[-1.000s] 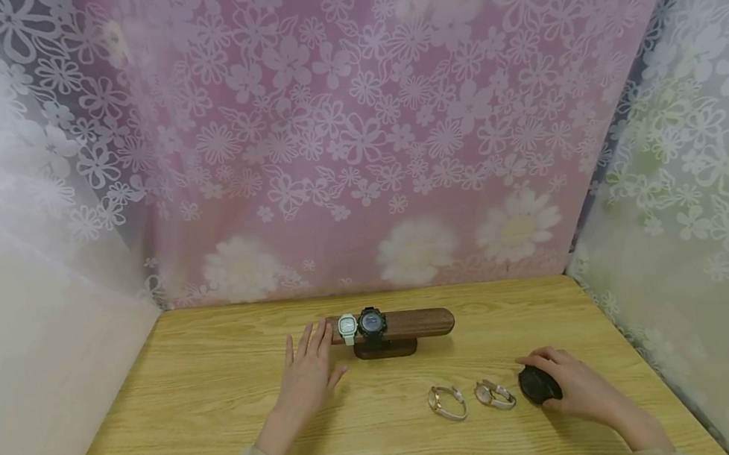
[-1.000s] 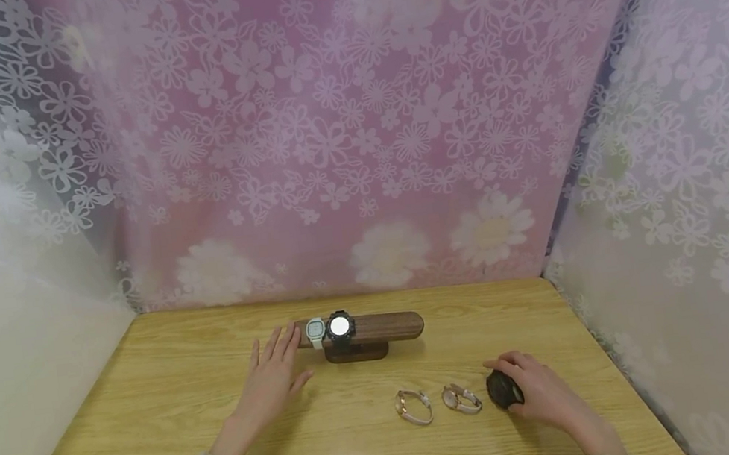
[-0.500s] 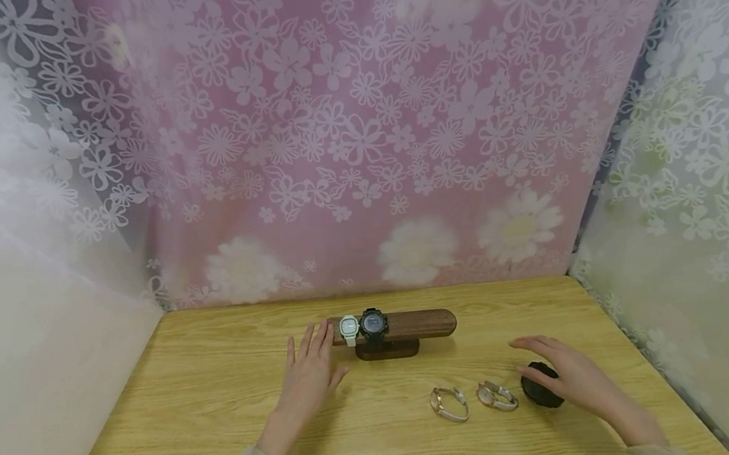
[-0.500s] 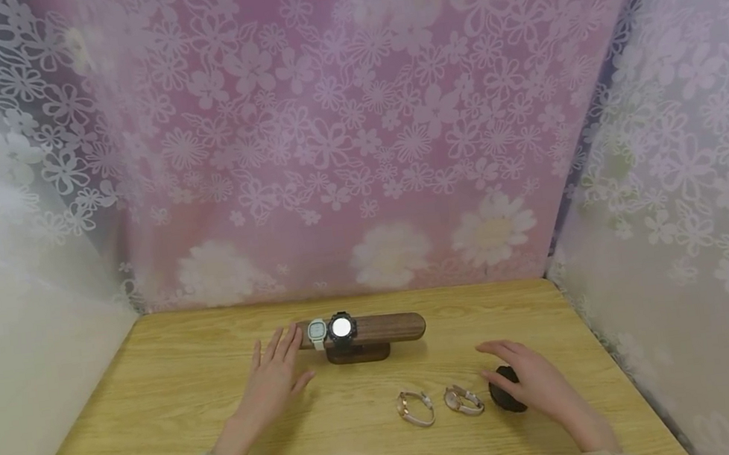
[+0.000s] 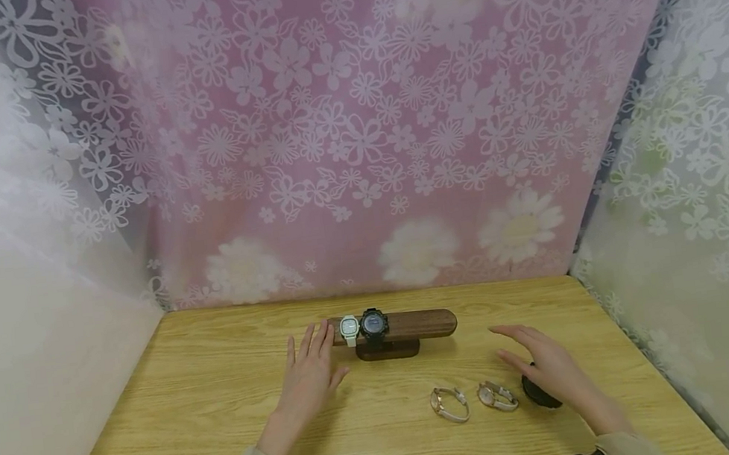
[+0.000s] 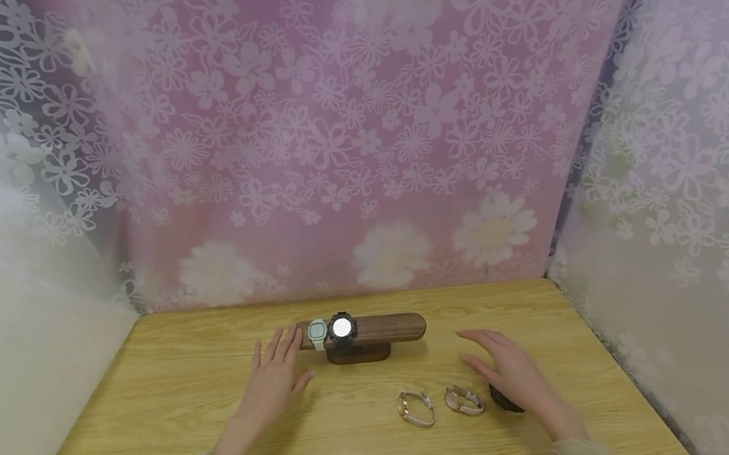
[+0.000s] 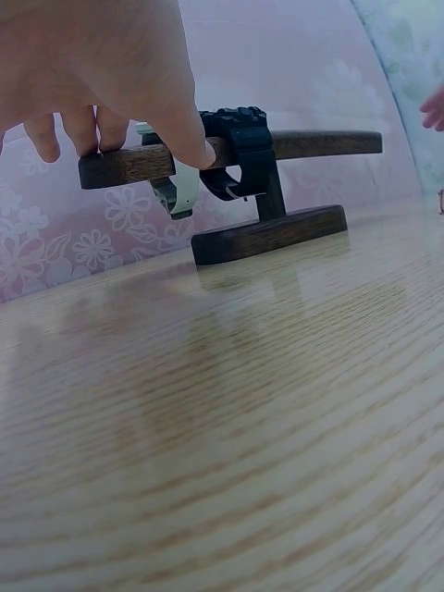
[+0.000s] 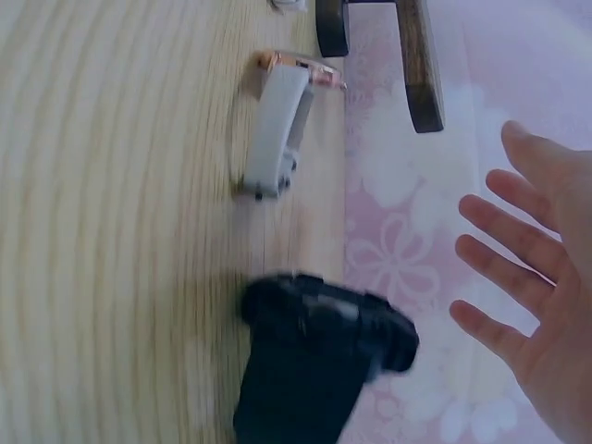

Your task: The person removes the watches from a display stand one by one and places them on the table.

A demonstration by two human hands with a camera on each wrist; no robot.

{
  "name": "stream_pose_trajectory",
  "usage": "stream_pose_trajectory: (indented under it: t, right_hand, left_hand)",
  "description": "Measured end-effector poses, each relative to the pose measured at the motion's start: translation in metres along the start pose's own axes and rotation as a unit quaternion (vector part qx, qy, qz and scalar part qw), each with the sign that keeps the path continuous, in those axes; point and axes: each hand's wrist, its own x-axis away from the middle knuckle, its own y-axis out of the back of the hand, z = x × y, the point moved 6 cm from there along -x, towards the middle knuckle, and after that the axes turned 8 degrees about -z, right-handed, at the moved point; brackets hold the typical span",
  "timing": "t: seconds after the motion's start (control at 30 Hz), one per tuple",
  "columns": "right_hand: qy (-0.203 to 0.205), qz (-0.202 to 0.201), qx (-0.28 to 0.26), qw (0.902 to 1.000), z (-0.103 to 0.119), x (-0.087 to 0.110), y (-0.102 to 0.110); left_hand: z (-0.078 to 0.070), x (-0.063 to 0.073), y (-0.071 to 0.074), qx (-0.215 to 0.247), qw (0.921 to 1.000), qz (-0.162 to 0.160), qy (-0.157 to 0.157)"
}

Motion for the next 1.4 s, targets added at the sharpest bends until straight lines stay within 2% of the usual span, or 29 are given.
stream_pose_trajectory:
  t: [0.23, 0.47, 0.63, 0.83, 1.07, 1.23, 1.4]
  right_hand:
    - [0.005, 0.005, -0.011, 0.9999, 0.015, -0.015, -0.021]
    - [0.046, 0.012, -0.007, 0.9989, 0.032, -0.032, -0.044]
    - [0.067, 0.033, -0.004, 0.9972, 0.047, -0.045, -0.057]
    - [0.076, 0.08, 0.01, 0.9939, 0.059, -0.056, -0.072]
    - [0.138, 0.077, 0.032, 0.987, 0.069, -0.059, -0.084]
    - [0.142, 0.081, 0.033, 0.9859, 0.072, -0.059, -0.088]
    - [0.138, 0.093, 0.04, 0.9852, 0.071, -0.059, -0.091]
  left_hand:
    - [0.001, 0.001, -0.002, -0.001, 1.0, -0.002, -0.001]
    - [0.0, 0.001, 0.0, 0.004, 1.0, -0.003, -0.002]
    - [-0.001, 0.002, 0.001, 0.005, 1.0, -0.006, -0.004]
    - [0.001, 0.002, -0.001, 0.001, 1.0, -0.008, -0.002]
    - [0.002, 0.001, -0.004, 0.005, 1.0, -0.002, 0.004]
    - [0.001, 0.001, -0.005, 0.004, 1.0, 0.0, 0.003]
    - [0.004, 0.0, -0.006, 0.019, 0.9996, 0.016, 0.015]
